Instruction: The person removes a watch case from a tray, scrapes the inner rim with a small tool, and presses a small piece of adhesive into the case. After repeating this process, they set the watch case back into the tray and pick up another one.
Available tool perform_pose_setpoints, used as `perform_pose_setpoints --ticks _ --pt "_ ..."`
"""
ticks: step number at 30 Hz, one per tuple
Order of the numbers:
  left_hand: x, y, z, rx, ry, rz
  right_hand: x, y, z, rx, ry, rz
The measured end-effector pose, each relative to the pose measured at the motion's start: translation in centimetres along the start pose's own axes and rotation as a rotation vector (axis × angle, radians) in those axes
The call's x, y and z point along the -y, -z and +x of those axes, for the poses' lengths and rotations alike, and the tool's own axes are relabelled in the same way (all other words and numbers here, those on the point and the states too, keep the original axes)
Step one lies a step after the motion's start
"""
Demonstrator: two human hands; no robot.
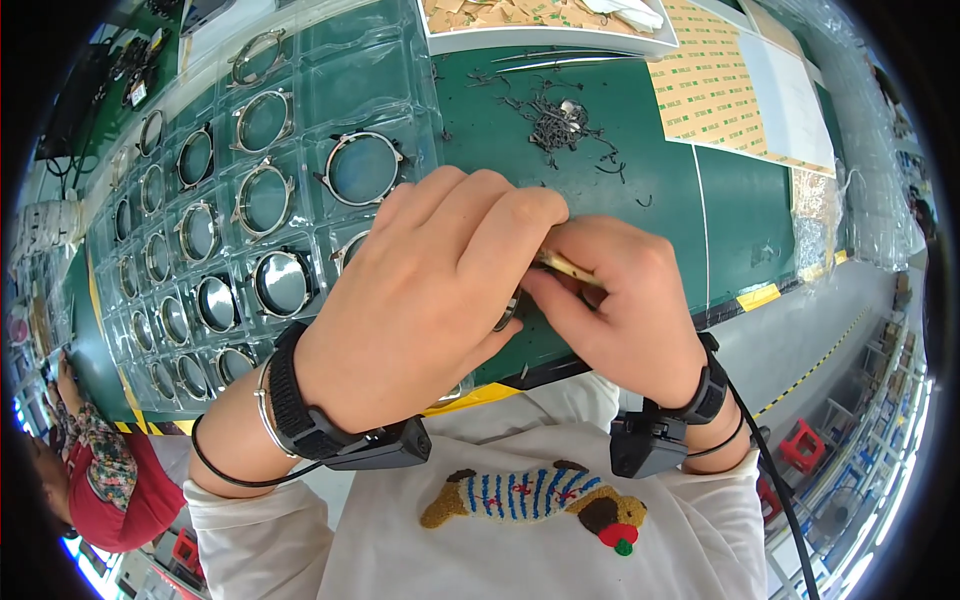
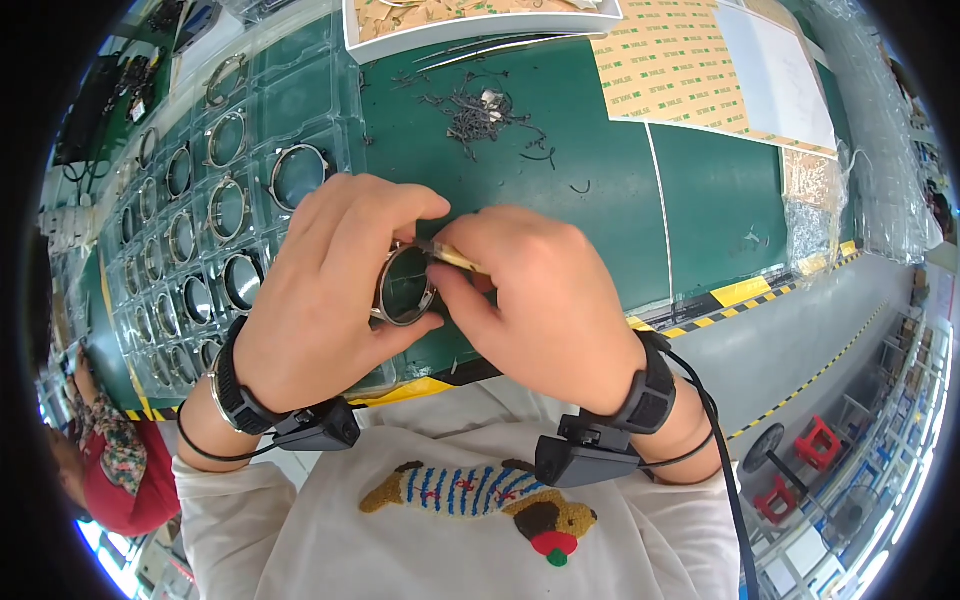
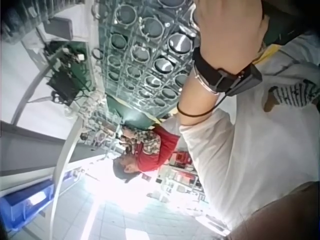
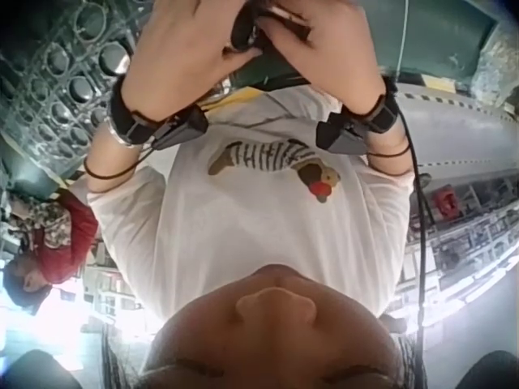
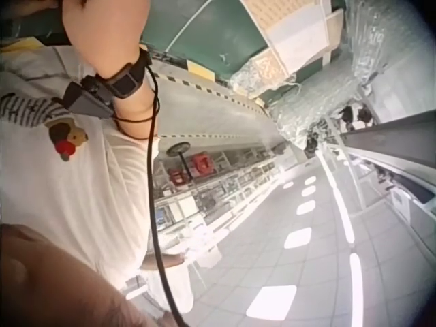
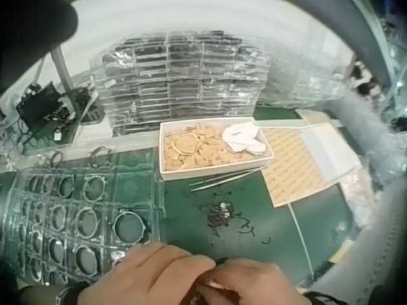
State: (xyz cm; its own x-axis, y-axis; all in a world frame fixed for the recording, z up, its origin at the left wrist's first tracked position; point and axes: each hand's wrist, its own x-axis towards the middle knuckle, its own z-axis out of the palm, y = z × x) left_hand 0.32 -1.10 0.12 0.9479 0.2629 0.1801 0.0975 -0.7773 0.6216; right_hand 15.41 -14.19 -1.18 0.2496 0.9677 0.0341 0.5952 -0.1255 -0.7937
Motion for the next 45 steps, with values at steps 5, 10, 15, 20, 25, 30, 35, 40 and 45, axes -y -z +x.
perform_pose_setpoints --ticks 5,10,15,20,25,30,35,40,45 --pt "0.1 -0.5 -0.2 -0.109 0.021 -0.026 0.2 0.5 1.2 -0.036 -0.027 -0.028" --pt "0.3 -0.4 -0.3 -0.077 0.078 -0.044 -0.4 0.7 1.4 -0.123 0.003 -0.110" --pt "-0.1 0.0 -0.3 -0.030 0.097 0.006 -0.2 0.6 0.4 -0.149 -0.030 -0.073" --pt "-0.1 -0.6 -0.4 -0.023 0.075 0.052 0.5 0.9 -0.3 -0.121 -0.017 -0.101" --pt "0.0 -0.5 -0.5 -0.047 0.053 0.064 -0.4 2.9 -1.7 -0.100 0.034 -0.191" --pt "-0.3 -0.7 -0.3 -0.080 0.010 0.061 0.4 2.8 -2.5 0.057 -0.003 -0.367" --pt "-0.5 -1.3 -0.3 -0.139 -0.042 0.057 -0.1 2.2 -1.9 0.002 0.152 -0.453" --pt "-0.6 -1.4 -0.3 -0.140 -0.050 0.047 0.1 2.5 -2.0 0.069 0.186 -0.498" --pt "-0.8 -1.9 -0.6 -0.148 -0.083 0.108 0.9 1.6 -3.3 0.130 0.097 -0.398"
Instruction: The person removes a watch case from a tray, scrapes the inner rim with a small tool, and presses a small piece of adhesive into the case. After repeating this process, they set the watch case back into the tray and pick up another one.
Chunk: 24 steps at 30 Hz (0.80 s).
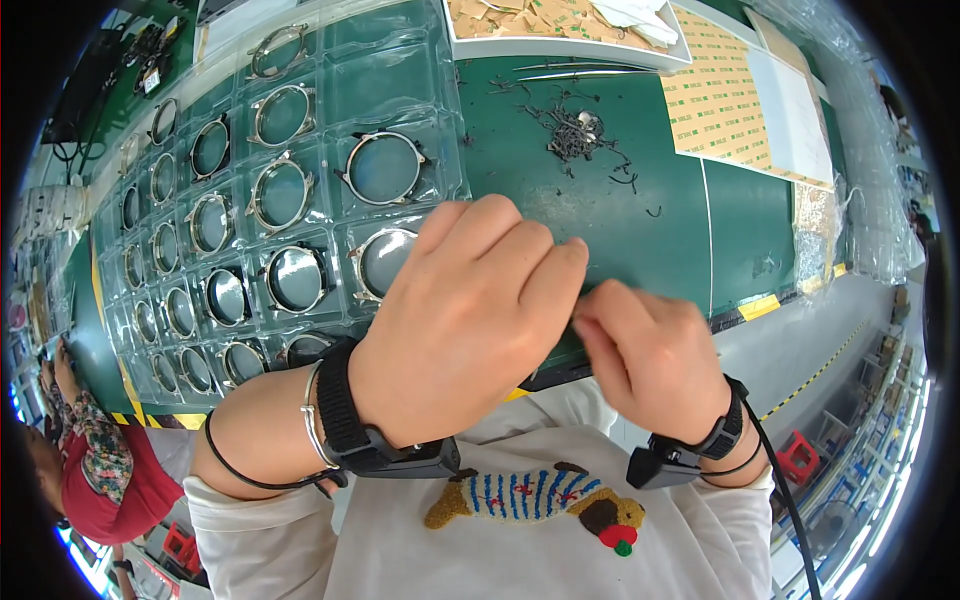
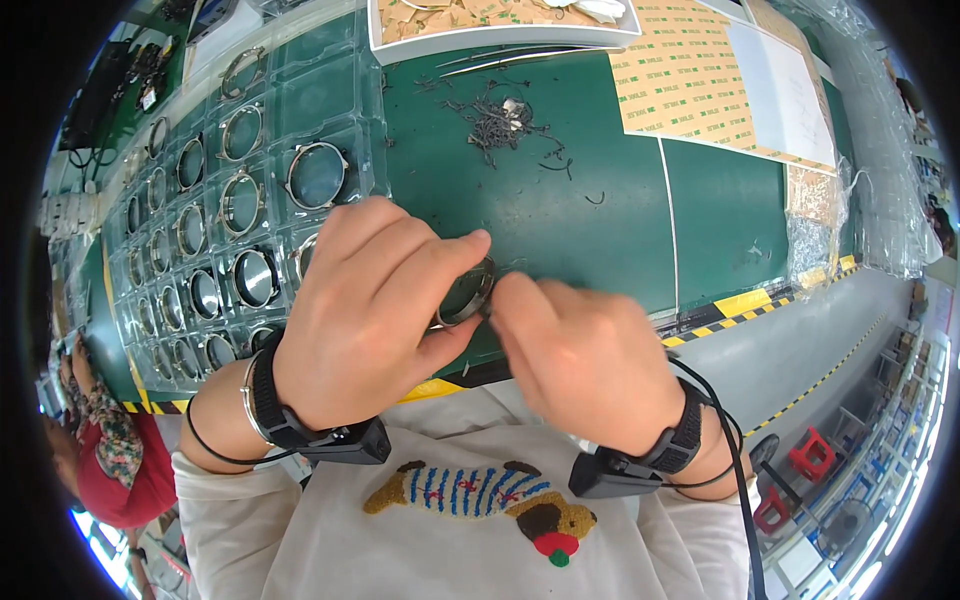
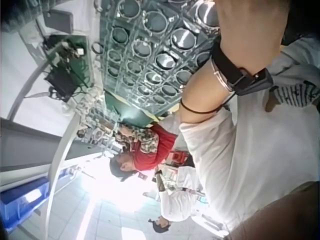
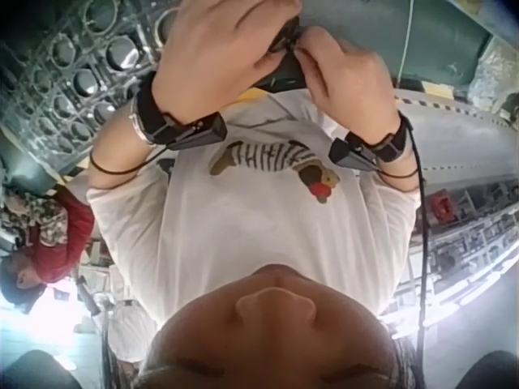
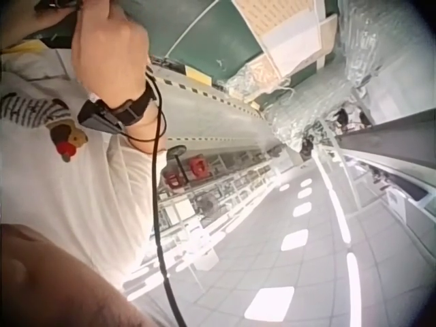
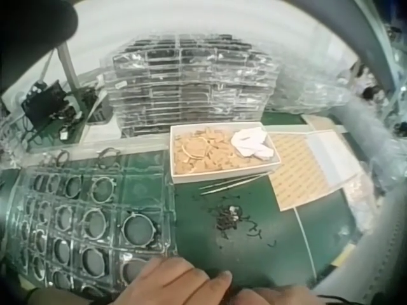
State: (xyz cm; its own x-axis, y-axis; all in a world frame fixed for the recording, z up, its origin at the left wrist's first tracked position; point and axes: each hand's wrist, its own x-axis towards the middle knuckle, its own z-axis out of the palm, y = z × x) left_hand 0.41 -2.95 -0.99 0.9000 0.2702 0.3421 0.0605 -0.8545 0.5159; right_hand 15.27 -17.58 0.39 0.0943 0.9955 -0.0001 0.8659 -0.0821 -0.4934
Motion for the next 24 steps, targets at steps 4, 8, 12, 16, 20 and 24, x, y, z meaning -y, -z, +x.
perform_pose_setpoints --ticks 4,8,12,16,20,24 --pt "-0.3 -0.1 -0.1 -0.003 -0.034 -0.011 0.1 -0.2 0.2 -0.022 -0.018 0.092" --pt "-0.4 0.0 -0.1 0.016 -0.045 -0.005 -0.1 -0.1 0.4 -0.118 -0.016 0.028" --pt "-0.4 0.0 -0.1 0.038 -0.052 0.002 0.8 -0.2 -0.2 -0.057 -0.057 0.008" --pt "-0.2 0.2 0.0 0.069 -0.040 0.001 1.1 -0.5 -0.6 -0.003 -0.104 0.232" --pt "0.5 1.1 0.3 0.112 0.030 0.005 -0.2 0.1 -0.7 -0.053 -0.176 0.472" --pt "1.3 2.0 0.7 0.127 0.115 -0.003 -1.7 1.8 -0.6 -0.175 -0.250 0.506"
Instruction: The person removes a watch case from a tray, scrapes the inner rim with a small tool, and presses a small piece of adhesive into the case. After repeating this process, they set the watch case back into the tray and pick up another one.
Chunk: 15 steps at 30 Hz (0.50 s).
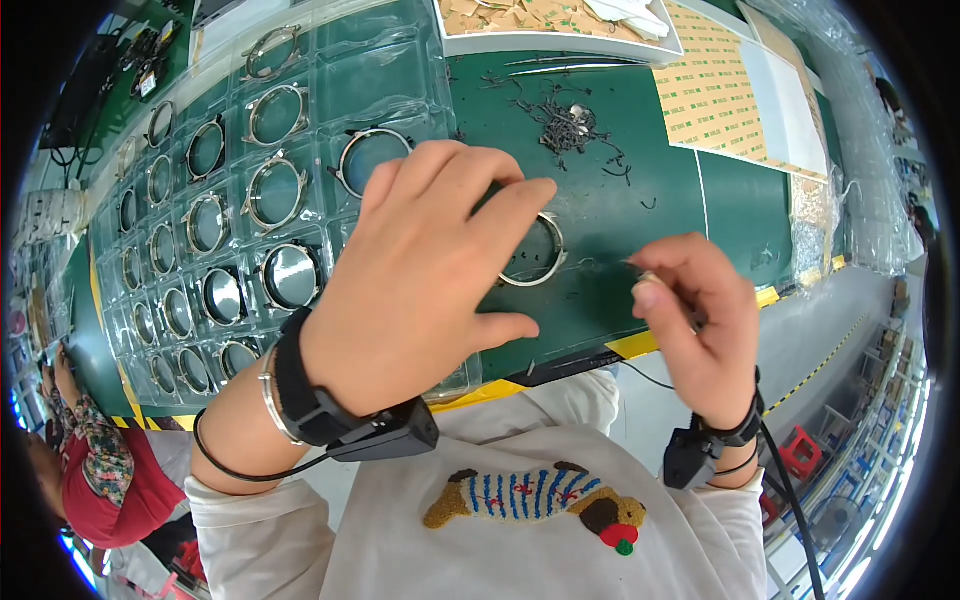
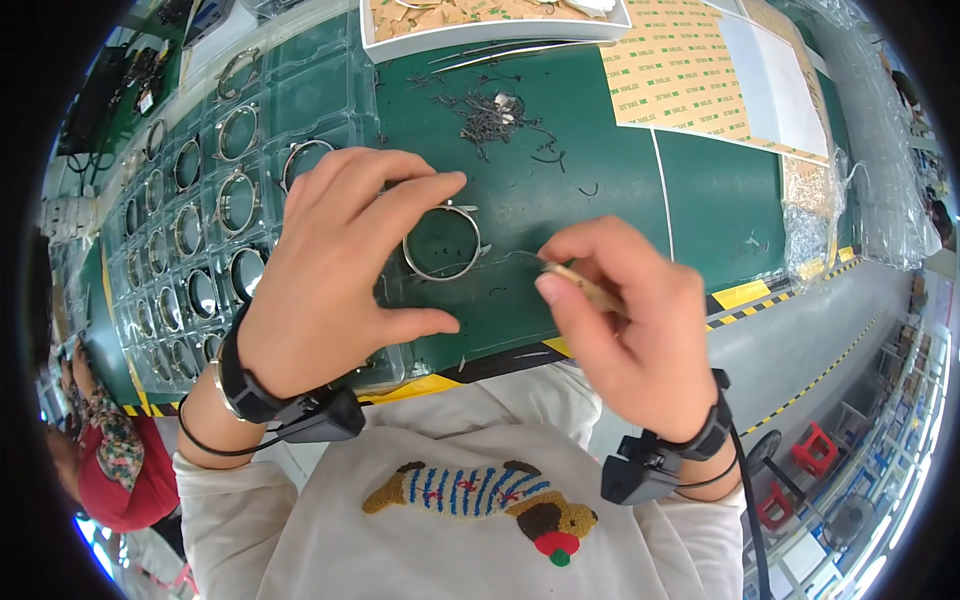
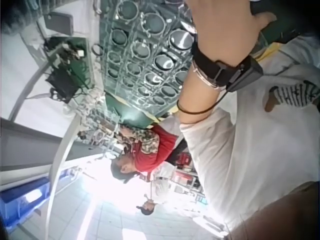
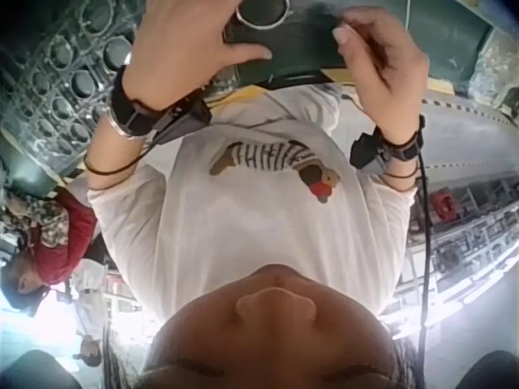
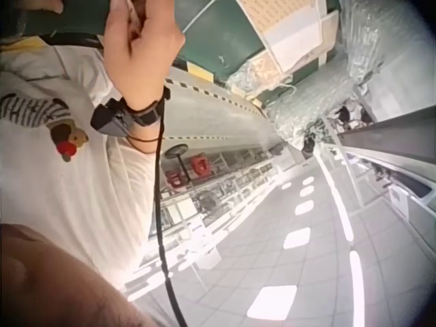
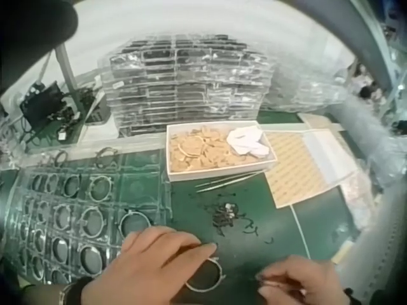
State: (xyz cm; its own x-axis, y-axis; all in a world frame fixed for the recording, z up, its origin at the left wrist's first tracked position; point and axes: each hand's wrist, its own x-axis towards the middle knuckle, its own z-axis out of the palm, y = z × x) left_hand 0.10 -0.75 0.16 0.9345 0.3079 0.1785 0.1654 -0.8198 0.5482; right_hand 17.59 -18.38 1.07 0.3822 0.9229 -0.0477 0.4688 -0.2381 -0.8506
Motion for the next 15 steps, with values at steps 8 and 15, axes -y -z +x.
perform_pose_setpoints --ticks 8,15 --pt "1.6 2.2 0.5 -0.013 0.076 -0.101 -0.9 3.1 1.6 -0.299 -0.044 0.108" --pt "2.5 2.9 0.6 -0.169 0.234 0.011 -0.7 2.6 5.7 -0.119 0.099 -0.287"
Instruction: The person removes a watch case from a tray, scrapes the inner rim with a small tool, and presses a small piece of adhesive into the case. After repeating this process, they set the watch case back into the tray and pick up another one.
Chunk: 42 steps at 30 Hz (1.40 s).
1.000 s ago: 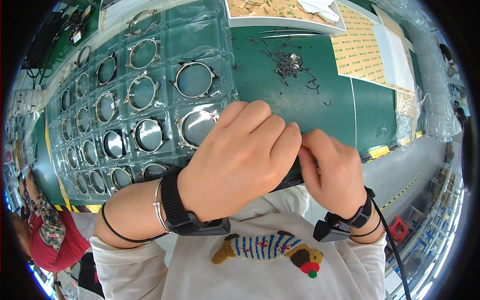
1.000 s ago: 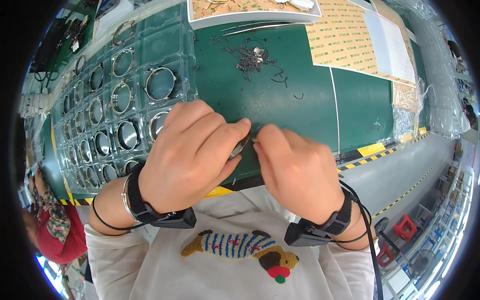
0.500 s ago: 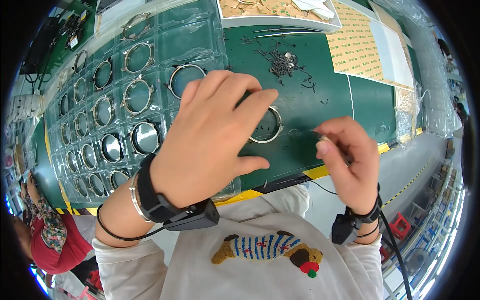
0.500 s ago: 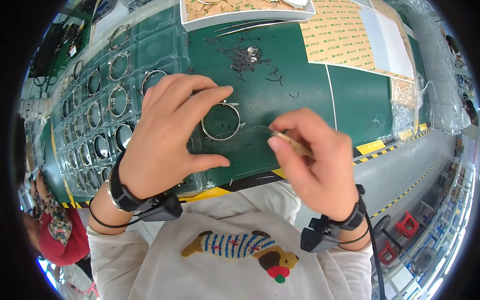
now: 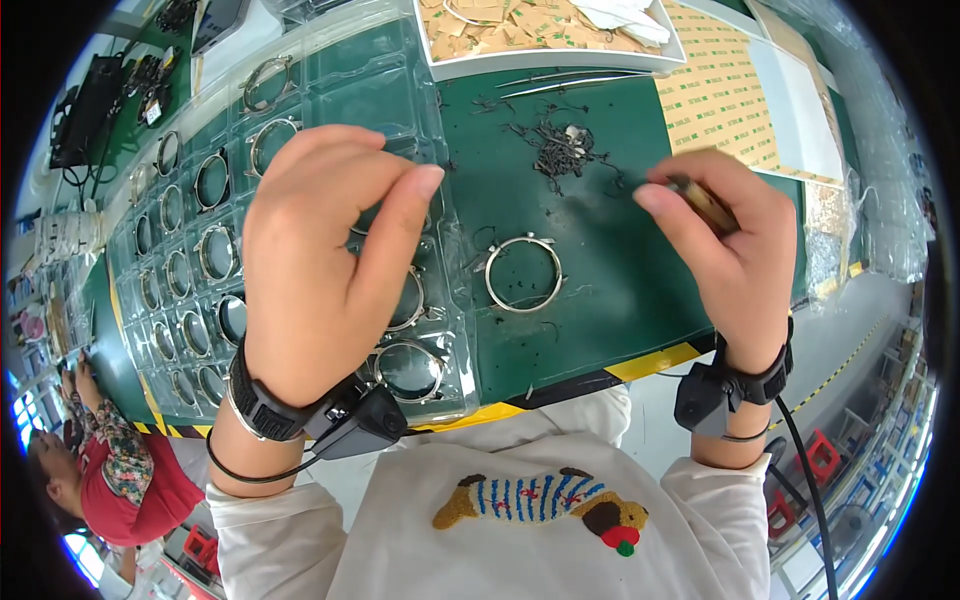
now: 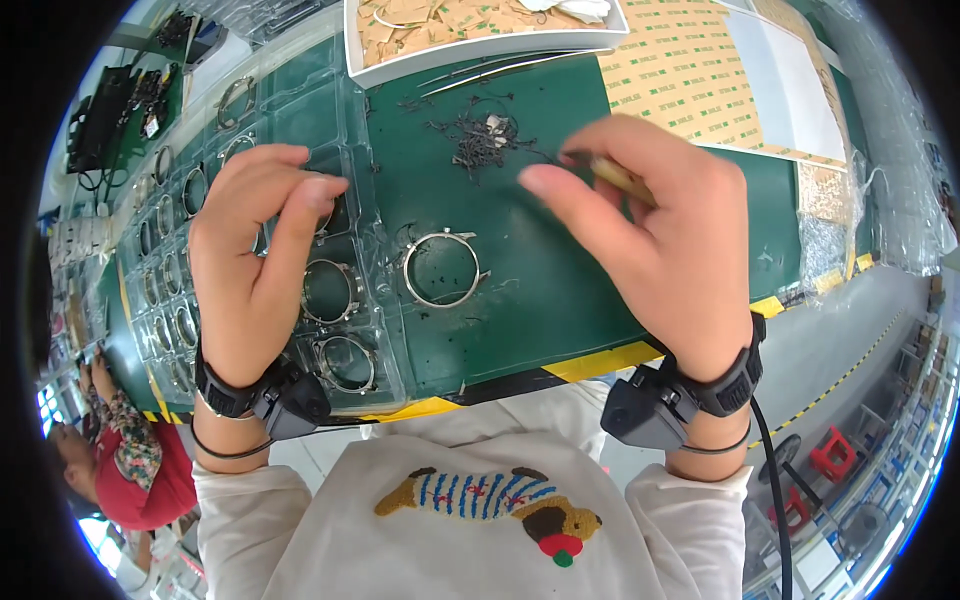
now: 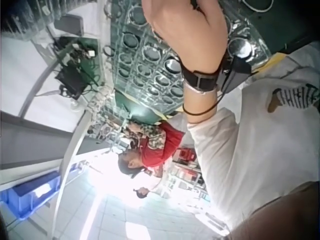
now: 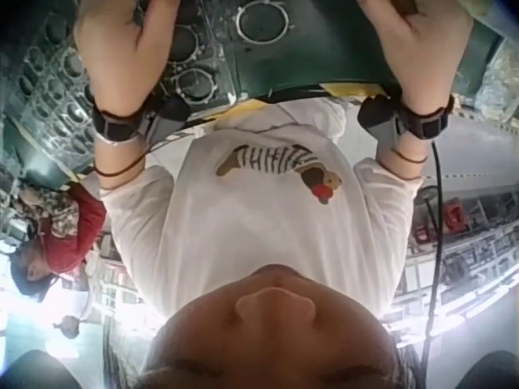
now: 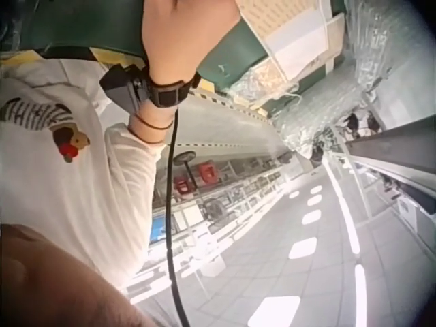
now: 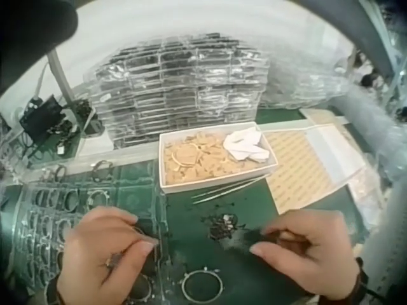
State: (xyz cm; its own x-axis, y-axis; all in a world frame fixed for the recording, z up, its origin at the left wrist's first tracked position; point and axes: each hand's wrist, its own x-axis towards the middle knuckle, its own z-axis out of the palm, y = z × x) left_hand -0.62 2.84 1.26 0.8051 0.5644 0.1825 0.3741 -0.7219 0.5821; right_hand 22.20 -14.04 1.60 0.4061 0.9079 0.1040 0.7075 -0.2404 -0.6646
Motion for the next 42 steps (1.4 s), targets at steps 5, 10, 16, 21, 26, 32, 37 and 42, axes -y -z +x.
perform_pose_setpoints --ticks 5,10,16,21,26,32,37,42 --pt "-0.8 -0.6 0.3 -0.012 -0.161 0.059 1.3 -2.7 2.6 0.044 0.178 0.051" --pt "-0.6 -0.1 0.5 0.045 -0.112 0.070 2.4 -4.9 3.0 0.271 0.448 -0.062" --pt "0.0 -0.3 0.2 0.029 -0.107 0.057 0.6 -4.4 3.8 0.222 0.452 0.165" --pt "0.0 -0.5 0.5 0.041 -0.121 0.035 -0.7 -2.1 3.0 -0.089 0.137 0.033" --pt "-0.6 -0.6 0.4 0.101 -0.130 0.027 -0.5 -2.6 3.1 -0.188 -0.016 -0.013" --pt "-0.7 -0.9 0.4 0.150 -0.129 0.058 -0.1 -3.3 3.3 -0.290 -0.007 0.115" --pt "-2.3 -1.4 0.0 0.194 -0.173 0.079 0.0 -3.0 3.7 -0.222 0.055 0.042" --pt "-2.5 -1.3 -0.3 0.142 -0.168 -0.007 -0.5 -2.8 3.4 -0.218 0.179 0.074"
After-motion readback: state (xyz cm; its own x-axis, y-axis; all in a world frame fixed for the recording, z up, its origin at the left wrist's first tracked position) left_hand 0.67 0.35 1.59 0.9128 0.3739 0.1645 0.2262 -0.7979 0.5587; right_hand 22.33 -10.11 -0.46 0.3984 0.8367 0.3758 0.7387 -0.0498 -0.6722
